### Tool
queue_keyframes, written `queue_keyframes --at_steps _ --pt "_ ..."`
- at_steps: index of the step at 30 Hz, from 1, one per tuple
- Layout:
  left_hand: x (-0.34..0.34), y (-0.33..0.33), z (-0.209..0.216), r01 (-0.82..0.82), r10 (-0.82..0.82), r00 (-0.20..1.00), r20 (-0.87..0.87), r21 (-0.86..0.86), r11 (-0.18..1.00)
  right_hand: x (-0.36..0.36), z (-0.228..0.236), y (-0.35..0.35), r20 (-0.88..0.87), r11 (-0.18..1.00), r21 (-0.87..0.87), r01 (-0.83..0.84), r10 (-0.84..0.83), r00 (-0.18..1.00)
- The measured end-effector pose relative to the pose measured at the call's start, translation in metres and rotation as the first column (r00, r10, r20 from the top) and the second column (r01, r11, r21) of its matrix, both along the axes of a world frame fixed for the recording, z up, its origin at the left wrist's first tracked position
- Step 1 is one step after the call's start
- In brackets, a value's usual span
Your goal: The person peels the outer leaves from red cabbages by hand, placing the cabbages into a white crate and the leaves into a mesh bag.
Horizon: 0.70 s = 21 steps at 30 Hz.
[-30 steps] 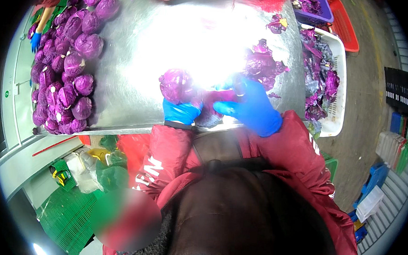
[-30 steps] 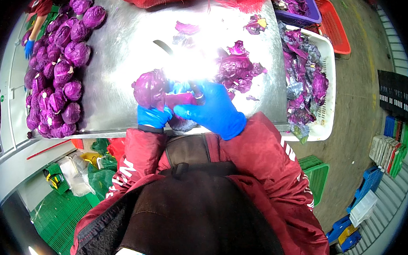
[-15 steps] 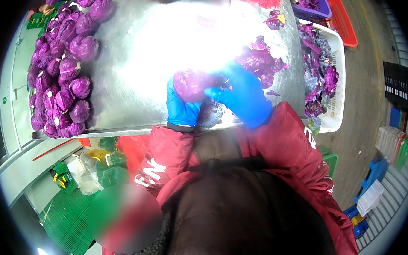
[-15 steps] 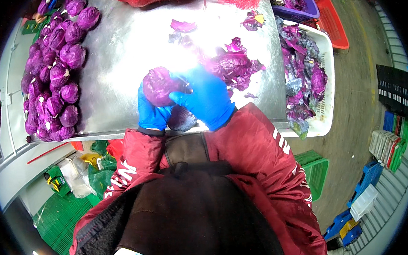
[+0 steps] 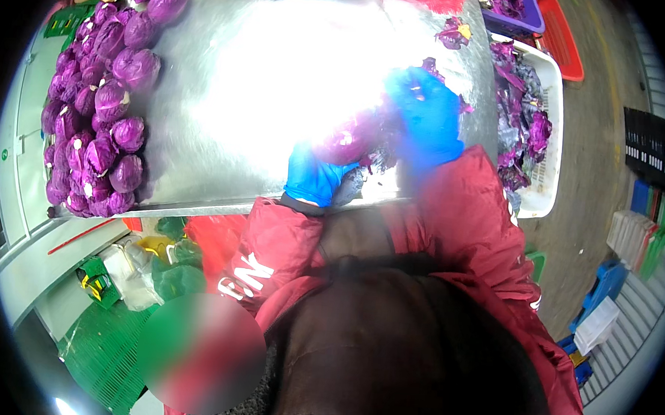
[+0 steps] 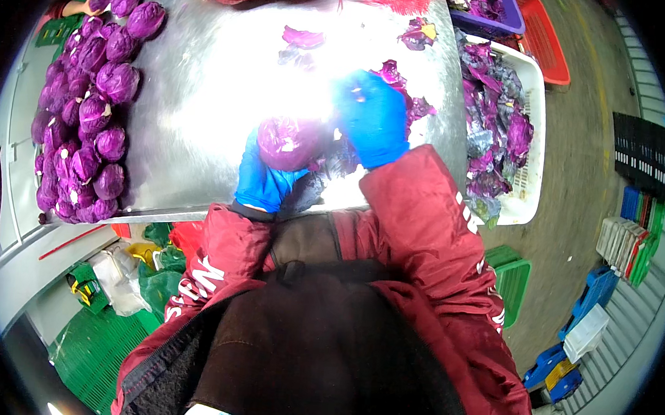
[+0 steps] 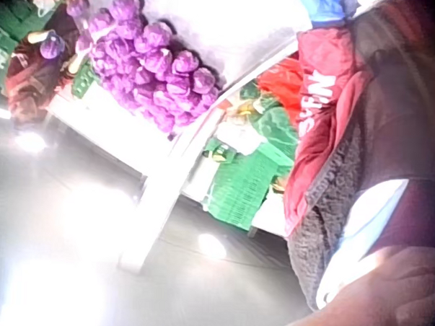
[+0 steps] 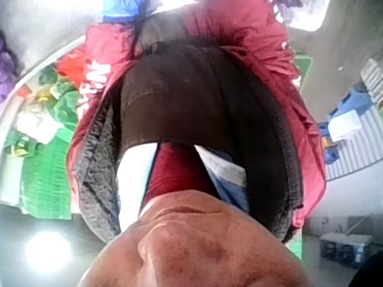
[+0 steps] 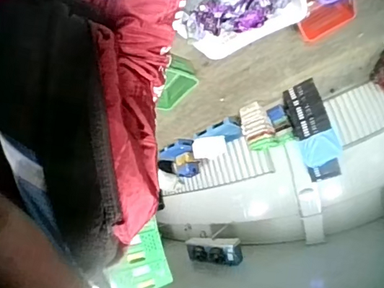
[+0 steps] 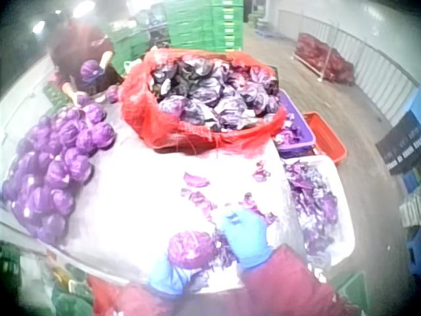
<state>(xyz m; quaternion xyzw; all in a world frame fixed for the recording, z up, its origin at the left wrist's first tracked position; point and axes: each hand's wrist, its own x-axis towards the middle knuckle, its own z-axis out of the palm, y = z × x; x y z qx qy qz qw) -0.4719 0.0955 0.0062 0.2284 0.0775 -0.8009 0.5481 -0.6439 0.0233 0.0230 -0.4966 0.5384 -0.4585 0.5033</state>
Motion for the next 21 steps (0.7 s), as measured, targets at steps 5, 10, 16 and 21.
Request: queue_keyframes --at_steps 5,10,16,21 --pt "0.004 -0.003 0.010 -0.095 0.095 0.994 0.051 0.016 0.995 -0.001 0.023 0.019 0.034 0.989 -0.112 -0.095 0.100 0.994" --pt "-0.001 0.006 0.021 -0.054 0.064 0.997 0.040 -0.206 0.977 0.017 0.021 0.046 -0.221 0.945 -0.251 -0.212 0.157 0.962" --pt "0.000 0.024 0.012 -0.072 0.132 0.938 0.320 -0.191 0.979 0.026 0.041 0.049 -0.148 0.947 -0.114 -0.302 0.284 0.947" --pt "0.007 0.027 0.005 0.156 0.115 0.410 0.905 -0.194 0.969 0.034 0.034 0.045 -0.095 0.964 0.036 -0.265 0.267 0.959"
